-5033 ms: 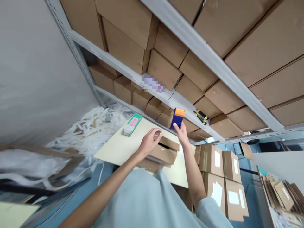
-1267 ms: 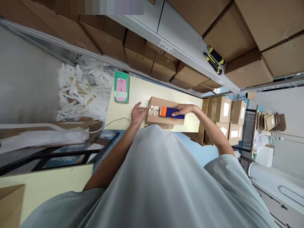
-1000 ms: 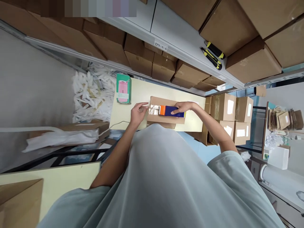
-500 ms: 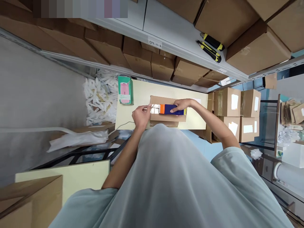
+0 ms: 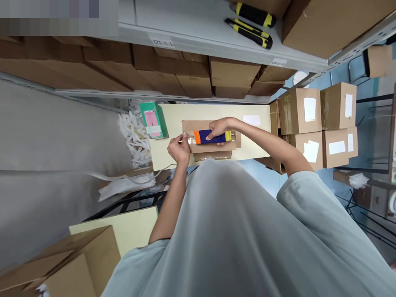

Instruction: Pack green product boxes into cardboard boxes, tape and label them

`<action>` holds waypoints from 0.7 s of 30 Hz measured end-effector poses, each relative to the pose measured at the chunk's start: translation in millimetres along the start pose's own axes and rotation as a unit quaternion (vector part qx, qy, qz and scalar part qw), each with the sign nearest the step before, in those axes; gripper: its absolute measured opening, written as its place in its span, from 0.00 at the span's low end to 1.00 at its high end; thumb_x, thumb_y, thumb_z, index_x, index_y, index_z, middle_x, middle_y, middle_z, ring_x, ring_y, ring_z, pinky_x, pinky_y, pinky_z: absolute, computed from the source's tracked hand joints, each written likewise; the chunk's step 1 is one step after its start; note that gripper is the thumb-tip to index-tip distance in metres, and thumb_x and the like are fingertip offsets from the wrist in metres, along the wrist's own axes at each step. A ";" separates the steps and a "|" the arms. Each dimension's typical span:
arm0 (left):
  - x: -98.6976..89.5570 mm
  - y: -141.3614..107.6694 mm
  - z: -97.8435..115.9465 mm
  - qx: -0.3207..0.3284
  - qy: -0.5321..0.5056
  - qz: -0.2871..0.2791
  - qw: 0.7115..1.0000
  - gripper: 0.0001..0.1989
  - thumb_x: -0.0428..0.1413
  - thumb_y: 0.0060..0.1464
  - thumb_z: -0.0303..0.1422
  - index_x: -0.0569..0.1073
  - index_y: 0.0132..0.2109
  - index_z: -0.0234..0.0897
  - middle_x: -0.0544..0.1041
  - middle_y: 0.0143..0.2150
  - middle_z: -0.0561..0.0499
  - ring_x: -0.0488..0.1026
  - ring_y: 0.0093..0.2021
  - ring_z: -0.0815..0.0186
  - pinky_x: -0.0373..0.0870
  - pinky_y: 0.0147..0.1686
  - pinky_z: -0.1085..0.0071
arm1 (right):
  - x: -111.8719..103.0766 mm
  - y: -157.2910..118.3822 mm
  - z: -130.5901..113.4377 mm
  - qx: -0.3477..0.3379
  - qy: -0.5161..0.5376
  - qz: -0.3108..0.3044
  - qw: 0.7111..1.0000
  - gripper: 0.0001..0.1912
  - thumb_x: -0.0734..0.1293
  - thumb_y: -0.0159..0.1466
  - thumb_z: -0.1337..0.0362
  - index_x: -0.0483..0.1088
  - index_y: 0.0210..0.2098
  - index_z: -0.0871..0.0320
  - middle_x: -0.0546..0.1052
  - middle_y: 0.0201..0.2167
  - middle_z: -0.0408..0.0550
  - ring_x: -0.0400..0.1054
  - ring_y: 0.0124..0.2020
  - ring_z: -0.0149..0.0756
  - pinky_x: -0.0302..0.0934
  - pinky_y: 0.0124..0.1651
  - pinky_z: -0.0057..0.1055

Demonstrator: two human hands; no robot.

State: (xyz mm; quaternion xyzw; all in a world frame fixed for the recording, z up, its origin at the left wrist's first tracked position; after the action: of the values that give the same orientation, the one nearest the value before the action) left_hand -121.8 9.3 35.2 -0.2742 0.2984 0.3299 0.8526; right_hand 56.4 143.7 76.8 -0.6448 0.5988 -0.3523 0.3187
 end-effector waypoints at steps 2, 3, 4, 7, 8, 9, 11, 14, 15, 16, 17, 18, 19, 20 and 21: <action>4.4 4.0 -3.8 0.005 0.005 0.005 1.000 0.15 0.60 0.70 0.43 0.88 0.46 0.38 0.88 0.48 0.40 0.84 0.52 0.50 0.77 0.61 0.59 | -1.9 2.7 1.8 -0.010 0.014 -0.003 1.000 0.22 0.82 0.71 0.52 0.75 0.37 0.63 0.81 0.27 0.45 0.84 0.35 0.40 0.78 0.44 0.32; 6.8 6.4 -6.5 0.002 0.006 0.007 1.000 0.15 0.60 0.70 0.43 0.88 0.46 0.38 0.88 0.48 0.41 0.84 0.53 0.51 0.76 0.63 0.58 | -3.5 2.2 2.3 -0.018 0.021 -0.001 1.000 0.20 0.80 0.73 0.54 0.75 0.38 0.64 0.81 0.28 0.45 0.84 0.36 0.39 0.78 0.45 0.32; 10.0 8.7 -9.5 -0.002 0.002 0.004 1.000 0.15 0.61 0.69 0.42 0.88 0.46 0.37 0.88 0.48 0.41 0.84 0.54 0.51 0.76 0.64 0.58 | -5.4 0.4 3.2 -0.026 0.027 0.002 0.999 0.19 0.79 0.74 0.54 0.75 0.39 0.64 0.81 0.29 0.45 0.84 0.37 0.40 0.78 0.46 0.32; 21.7 11.9 -16.9 -0.024 -0.023 -0.012 0.999 0.14 0.62 0.67 0.40 0.87 0.48 0.36 0.88 0.50 0.40 0.84 0.55 0.52 0.76 0.66 0.57 | -11.1 -12.9 12.1 -0.048 0.031 0.013 0.998 0.21 0.80 0.73 0.52 0.76 0.41 0.65 0.81 0.31 0.45 0.85 0.41 0.42 0.77 0.47 0.32; 24.7 11.5 -18.0 -0.030 -0.027 -0.010 0.999 0.14 0.63 0.66 0.40 0.87 0.49 0.36 0.88 0.51 0.40 0.84 0.55 0.52 0.76 0.67 0.57 | -12.6 -20.0 18.6 -0.051 0.027 0.014 0.998 0.22 0.80 0.73 0.51 0.76 0.41 0.64 0.81 0.31 0.45 0.85 0.42 0.42 0.77 0.47 0.32; 26.7 10.4 -18.4 -0.035 -0.027 -0.002 0.999 0.14 0.63 0.66 0.40 0.87 0.50 0.36 0.89 0.53 0.40 0.83 0.55 0.53 0.76 0.68 0.57 | -13.7 -28.7 27.3 -0.051 0.021 0.012 0.998 0.23 0.81 0.72 0.49 0.76 0.41 0.64 0.81 0.31 0.46 0.85 0.42 0.43 0.77 0.46 0.31; 28.4 7.5 -18.2 -0.043 -0.022 0.022 0.999 0.14 0.63 0.67 0.40 0.87 0.51 0.36 0.88 0.54 0.40 0.83 0.56 0.53 0.76 0.68 0.58 | -17.7 -51.3 49.6 -0.054 0.014 0.016 0.998 0.24 0.81 0.71 0.48 0.77 0.40 0.63 0.81 0.31 0.46 0.84 0.42 0.43 0.76 0.44 0.30; 31.6 5.2 -18.6 -0.058 -0.027 0.032 0.997 0.13 0.64 0.68 0.36 0.88 0.52 0.32 0.89 0.54 0.41 0.83 0.53 0.55 0.78 0.65 0.61 | -24.2 -95.7 94.0 -0.064 0.027 0.015 0.997 0.26 0.81 0.71 0.44 0.79 0.39 0.63 0.82 0.31 0.46 0.83 0.40 0.42 0.74 0.41 0.29; 32.2 5.4 -18.8 -0.060 -0.028 0.033 0.997 0.13 0.64 0.68 0.34 0.87 0.52 0.30 0.89 0.53 0.41 0.83 0.52 0.56 0.78 0.64 0.61 | -25.7 -111.5 111.9 -0.062 0.037 0.008 0.997 0.27 0.80 0.71 0.42 0.79 0.39 0.63 0.82 0.32 0.47 0.83 0.40 0.42 0.74 0.41 0.29; 32.3 5.9 -18.7 -0.059 -0.026 0.035 0.997 0.13 0.64 0.68 0.32 0.87 0.53 0.29 0.89 0.53 0.41 0.83 0.52 0.56 0.78 0.65 0.61 | -27.7 -126.7 131.0 -0.058 0.046 0.003 0.997 0.29 0.80 0.71 0.40 0.80 0.38 0.63 0.82 0.32 0.48 0.83 0.39 0.41 0.73 0.41 0.30; 32.0 6.6 -18.5 -0.056 -0.024 0.037 0.997 0.12 0.64 0.68 0.31 0.87 0.53 0.27 0.89 0.53 0.42 0.83 0.53 0.56 0.77 0.66 0.61 | -30.2 -140.6 150.6 -0.053 0.052 0.000 0.997 0.31 0.79 0.70 0.38 0.80 0.37 0.63 0.83 0.32 0.48 0.83 0.38 0.41 0.73 0.40 0.30; 31.7 7.4 -18.3 -0.053 -0.022 0.039 0.998 0.12 0.64 0.68 0.30 0.87 0.53 0.26 0.89 0.52 0.42 0.83 0.54 0.57 0.76 0.68 0.60 | -33.0 -152.4 169.9 -0.048 0.055 -0.001 0.997 0.31 0.80 0.69 0.37 0.81 0.37 0.63 0.83 0.32 0.49 0.82 0.38 0.41 0.74 0.40 0.31; 31.5 8.1 -17.9 -0.050 -0.021 0.040 0.998 0.12 0.64 0.68 0.29 0.86 0.53 0.25 0.89 0.52 0.43 0.82 0.54 0.57 0.75 0.68 0.60 | -36.5 -161.5 188.2 -0.043 0.055 0.002 0.998 0.32 0.81 0.68 0.36 0.81 0.37 0.63 0.83 0.32 0.49 0.82 0.38 0.41 0.74 0.40 0.32; 31.5 8.7 -17.5 -0.049 -0.022 0.040 0.998 0.11 0.64 0.68 0.28 0.86 0.53 0.25 0.90 0.51 0.43 0.82 0.54 0.57 0.75 0.68 0.61 | -40.4 -167.6 205.0 -0.039 0.052 0.009 0.998 0.32 0.81 0.67 0.36 0.82 0.37 0.63 0.84 0.32 0.50 0.82 0.38 0.41 0.73 0.40 0.32; 31.6 9.0 -16.9 -0.049 -0.024 0.040 0.998 0.10 0.64 0.68 0.27 0.85 0.52 0.24 0.90 0.50 0.44 0.83 0.53 0.58 0.76 0.67 0.62 | -44.3 -170.4 219.8 -0.034 0.049 0.019 0.998 0.32 0.82 0.66 0.36 0.82 0.37 0.63 0.84 0.32 0.50 0.82 0.38 0.41 0.73 0.40 0.32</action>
State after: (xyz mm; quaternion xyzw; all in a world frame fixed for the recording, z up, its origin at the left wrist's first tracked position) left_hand -114.7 16.4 -0.4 -0.2954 0.2718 0.3842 0.8314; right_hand 331.9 199.1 95.0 -0.6263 0.6371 -0.3565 0.2735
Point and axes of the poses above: each hand's wrist, its own y-axis towards the middle knuckle, its own x-axis out of the palm, z = x × y, the point moved 8 cm from there along y, towards the middle knuckle
